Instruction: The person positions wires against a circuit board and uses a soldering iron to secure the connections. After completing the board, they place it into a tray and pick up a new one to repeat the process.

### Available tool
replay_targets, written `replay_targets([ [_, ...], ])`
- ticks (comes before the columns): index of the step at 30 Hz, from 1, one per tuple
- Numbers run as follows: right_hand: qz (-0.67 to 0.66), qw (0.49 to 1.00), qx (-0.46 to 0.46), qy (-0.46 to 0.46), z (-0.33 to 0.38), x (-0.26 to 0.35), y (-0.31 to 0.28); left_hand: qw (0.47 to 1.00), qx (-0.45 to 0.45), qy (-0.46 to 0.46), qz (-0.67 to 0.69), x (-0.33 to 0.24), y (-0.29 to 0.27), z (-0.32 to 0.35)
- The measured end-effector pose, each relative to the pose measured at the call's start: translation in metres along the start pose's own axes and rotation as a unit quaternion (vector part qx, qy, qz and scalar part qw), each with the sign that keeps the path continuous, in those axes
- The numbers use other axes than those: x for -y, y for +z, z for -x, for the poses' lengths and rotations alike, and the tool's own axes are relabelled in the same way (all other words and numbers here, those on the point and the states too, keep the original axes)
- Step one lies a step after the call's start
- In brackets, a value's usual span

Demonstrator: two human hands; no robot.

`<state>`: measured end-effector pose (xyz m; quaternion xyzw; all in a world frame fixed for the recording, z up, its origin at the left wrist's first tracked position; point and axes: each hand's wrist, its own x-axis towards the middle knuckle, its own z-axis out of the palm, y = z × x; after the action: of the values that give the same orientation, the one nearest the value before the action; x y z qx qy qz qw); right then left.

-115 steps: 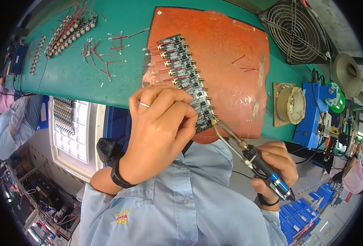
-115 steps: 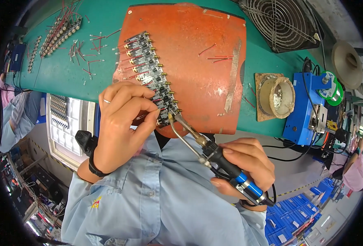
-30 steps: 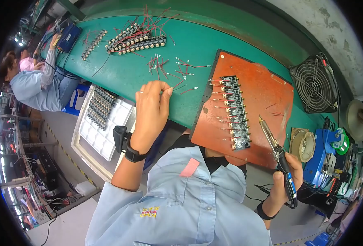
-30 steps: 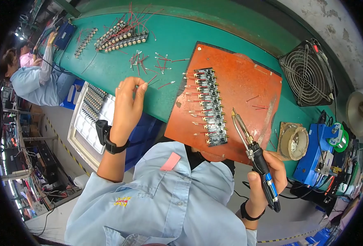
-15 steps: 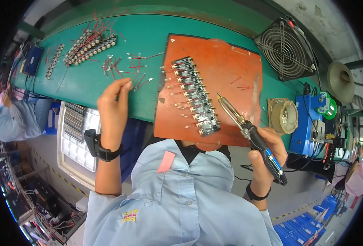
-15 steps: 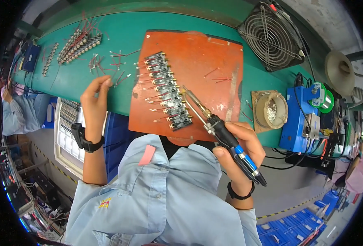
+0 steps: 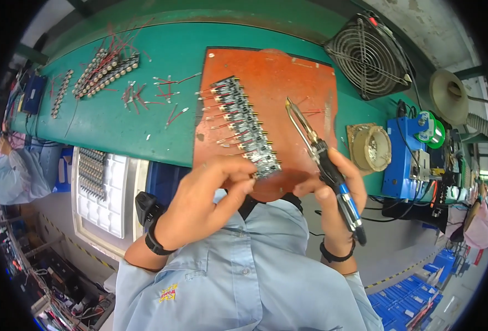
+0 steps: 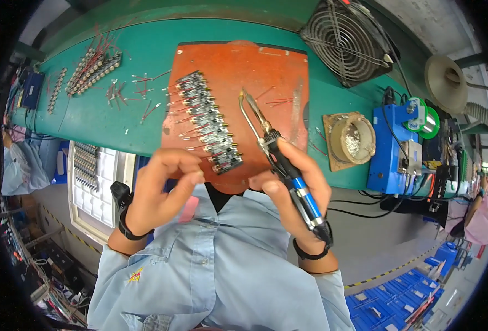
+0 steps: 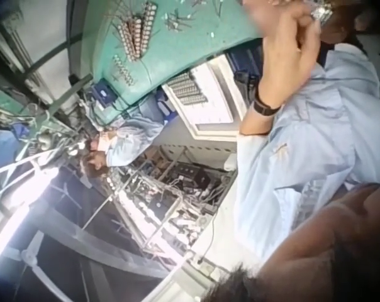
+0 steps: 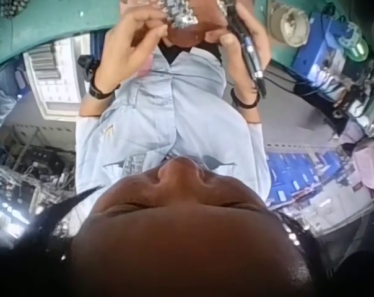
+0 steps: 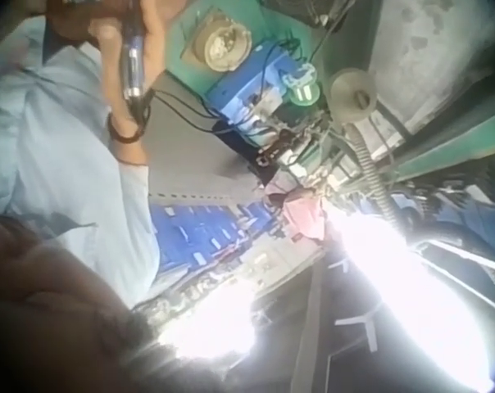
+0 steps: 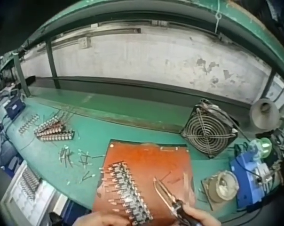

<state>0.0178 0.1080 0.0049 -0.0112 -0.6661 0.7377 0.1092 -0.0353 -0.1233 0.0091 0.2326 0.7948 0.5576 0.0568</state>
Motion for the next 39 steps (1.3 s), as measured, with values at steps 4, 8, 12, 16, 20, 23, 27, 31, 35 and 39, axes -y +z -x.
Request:
replay_targets([
  [4, 0.021, 0.999, 0.041, 0.019, -0.006, 0.003, 0.002, 0.996, 0.069, 0.040, 0.049, -0.005, 0.015, -0.005],
  [8, 0.021, 0.996, 0.078, 0.029, -0.010, 0.003, 0.005, 0.995, 0.080, 0.044, 0.043, -0.008, 0.015, -0.007],
  [12, 0.066, 0.995, 0.080, 0.000, -0.008, -0.002, 0.009, 0.996, 0.051, 0.067, 0.007, -0.011, 0.019, -0.011],
  [16, 0.111, 0.992, 0.056, -0.038, -0.003, -0.006, 0.015, 0.987, -0.004, 0.145, -0.070, -0.011, 0.032, -0.013],
  [20, 0.101, 0.993, 0.046, -0.036, -0.001, -0.009, 0.016, 0.982, -0.042, 0.165, -0.076, -0.008, 0.038, -0.013],
  [23, 0.106, 0.993, 0.044, -0.037, 0.001, -0.009, 0.016, 0.982, -0.049, 0.166, -0.072, -0.007, 0.038, -0.014],
  [27, 0.034, 0.999, -0.008, -0.028, 0.005, -0.006, 0.016, 0.984, -0.037, 0.160, -0.072, -0.005, 0.035, -0.013],
  [31, 0.052, 0.997, 0.016, -0.046, 0.005, -0.006, 0.013, 0.983, -0.038, 0.163, -0.075, -0.003, 0.034, -0.013],
  [35, 0.072, 0.997, 0.026, -0.028, 0.005, -0.005, 0.014, 0.983, -0.033, 0.164, -0.079, -0.004, 0.034, -0.012],
  [39, 0.073, 0.996, 0.039, -0.023, 0.005, -0.007, 0.016, 0.981, -0.038, 0.167, -0.085, -0.005, 0.034, -0.008],
])
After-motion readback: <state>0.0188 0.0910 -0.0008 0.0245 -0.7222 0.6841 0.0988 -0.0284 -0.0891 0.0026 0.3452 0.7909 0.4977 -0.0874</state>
